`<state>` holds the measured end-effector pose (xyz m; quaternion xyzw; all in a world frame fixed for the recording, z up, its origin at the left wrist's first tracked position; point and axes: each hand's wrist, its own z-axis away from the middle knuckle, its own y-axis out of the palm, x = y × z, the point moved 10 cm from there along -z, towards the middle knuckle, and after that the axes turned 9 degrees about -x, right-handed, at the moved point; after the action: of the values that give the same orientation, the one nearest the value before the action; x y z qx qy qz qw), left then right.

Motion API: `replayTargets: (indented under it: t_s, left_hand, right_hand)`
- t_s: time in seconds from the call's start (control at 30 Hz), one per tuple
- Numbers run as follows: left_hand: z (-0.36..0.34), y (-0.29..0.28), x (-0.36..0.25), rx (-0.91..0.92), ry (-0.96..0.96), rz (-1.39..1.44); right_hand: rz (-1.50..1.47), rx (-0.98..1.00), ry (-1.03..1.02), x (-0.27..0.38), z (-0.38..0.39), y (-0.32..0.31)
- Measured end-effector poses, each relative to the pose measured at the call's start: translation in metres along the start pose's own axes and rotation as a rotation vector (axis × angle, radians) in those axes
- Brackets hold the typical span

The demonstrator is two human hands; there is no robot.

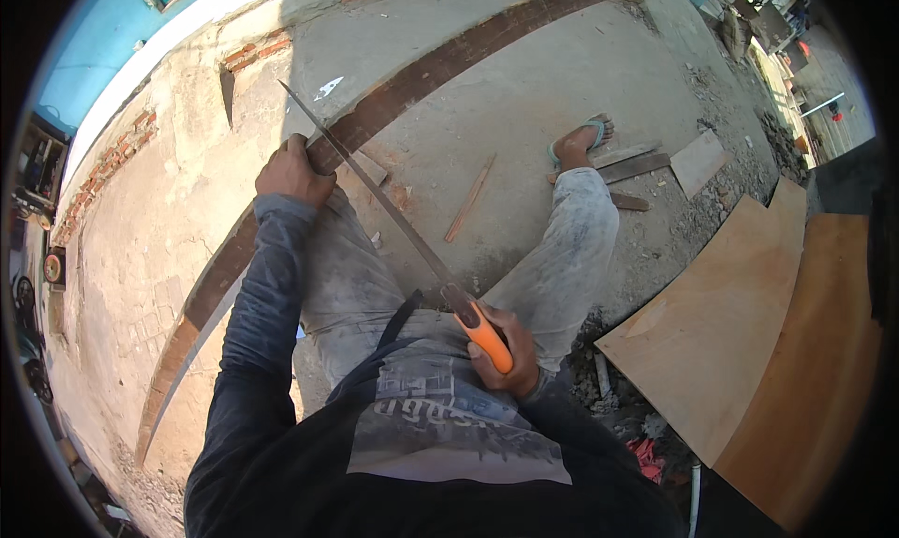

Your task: The person saws several pieces of wood while sitting on the ground, then measures a long wooden strip with a measuring tape and saws it into smaller sections.

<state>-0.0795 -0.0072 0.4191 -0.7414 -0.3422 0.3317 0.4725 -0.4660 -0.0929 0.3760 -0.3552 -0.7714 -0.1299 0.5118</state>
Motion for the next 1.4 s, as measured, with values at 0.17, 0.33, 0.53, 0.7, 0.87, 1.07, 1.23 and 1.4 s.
replayTargets:
  t_s: [0.17, 0.33, 0.53, 0.7, 0.87, 1.07, 1.23, 1.4]
  left_hand:
    - [-0.001, -0.002, -0.022, -0.139, 0.061, 0.018]
    - [0.002, -0.015, -0.007, -0.035, 0.011, -0.018]
    - [0.002, -0.010, -0.021, 0.003, 0.130, 0.069]
    - [-0.003, -0.005, 0.002, 0.117, -0.016, 0.050]
    - [-0.025, 0.011, -0.006, 0.169, 0.007, 0.060]
    - [-0.059, 0.014, 0.021, 0.224, -0.011, -0.015]
    - [-0.025, -0.003, 0.004, -0.031, 0.019, 0.012]
    - [0.002, -0.005, -0.025, -0.225, 0.116, -0.026]
  right_hand:
    - [-0.004, -0.036, -0.102, 0.026, -0.174, 0.095]
    - [-0.040, 0.050, 0.049, -0.018, -0.027, 0.020]
    - [-0.005, -0.032, -0.048, 0.016, -0.141, 0.077]
    - [-0.013, 0.032, -0.111, 0.001, -0.123, 0.080]
    - [0.216, -0.027, -0.089, -0.028, 0.011, -0.027]
    - [0.036, 0.010, 0.057, -0.066, -0.044, -0.028]
    - [0.135, 0.088, -0.080, 0.004, -0.027, -0.030]
    - [0.000, -0.019, -0.074, 0.023, -0.140, 0.066]
